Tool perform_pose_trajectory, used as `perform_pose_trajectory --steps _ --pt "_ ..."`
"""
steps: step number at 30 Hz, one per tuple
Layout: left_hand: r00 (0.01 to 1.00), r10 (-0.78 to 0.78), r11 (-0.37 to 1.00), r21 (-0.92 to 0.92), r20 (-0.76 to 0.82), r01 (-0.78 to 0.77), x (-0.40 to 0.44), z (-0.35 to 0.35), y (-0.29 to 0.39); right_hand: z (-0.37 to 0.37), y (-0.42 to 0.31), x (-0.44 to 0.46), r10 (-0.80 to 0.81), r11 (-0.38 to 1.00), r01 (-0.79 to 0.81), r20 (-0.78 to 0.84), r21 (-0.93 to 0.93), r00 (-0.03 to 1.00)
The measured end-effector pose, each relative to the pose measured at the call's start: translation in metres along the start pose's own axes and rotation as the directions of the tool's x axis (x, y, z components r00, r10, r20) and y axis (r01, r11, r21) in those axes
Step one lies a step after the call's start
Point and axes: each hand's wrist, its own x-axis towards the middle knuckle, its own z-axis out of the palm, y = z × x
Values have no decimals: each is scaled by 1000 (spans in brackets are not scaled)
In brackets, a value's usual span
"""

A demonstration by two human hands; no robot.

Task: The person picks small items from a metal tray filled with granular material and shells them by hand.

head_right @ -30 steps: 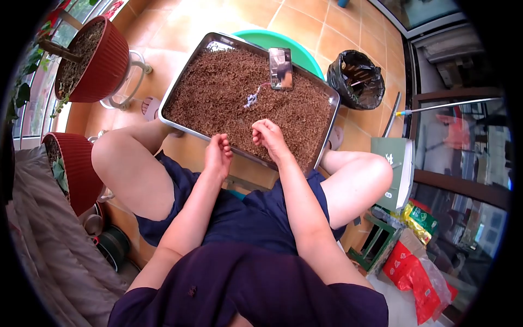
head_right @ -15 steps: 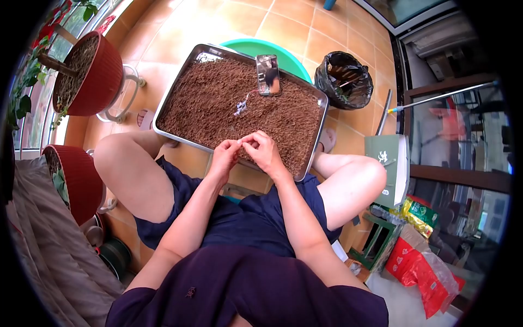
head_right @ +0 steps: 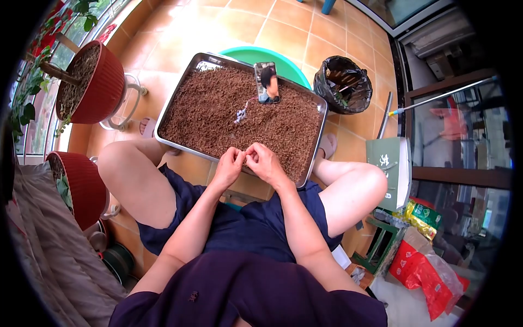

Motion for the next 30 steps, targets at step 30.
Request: perform_pose_trajectory --steps 30 --pt "950 67 123 -948 304 294 -14 -94 70 104 -9 156 -387 708 403 158 -580 908"
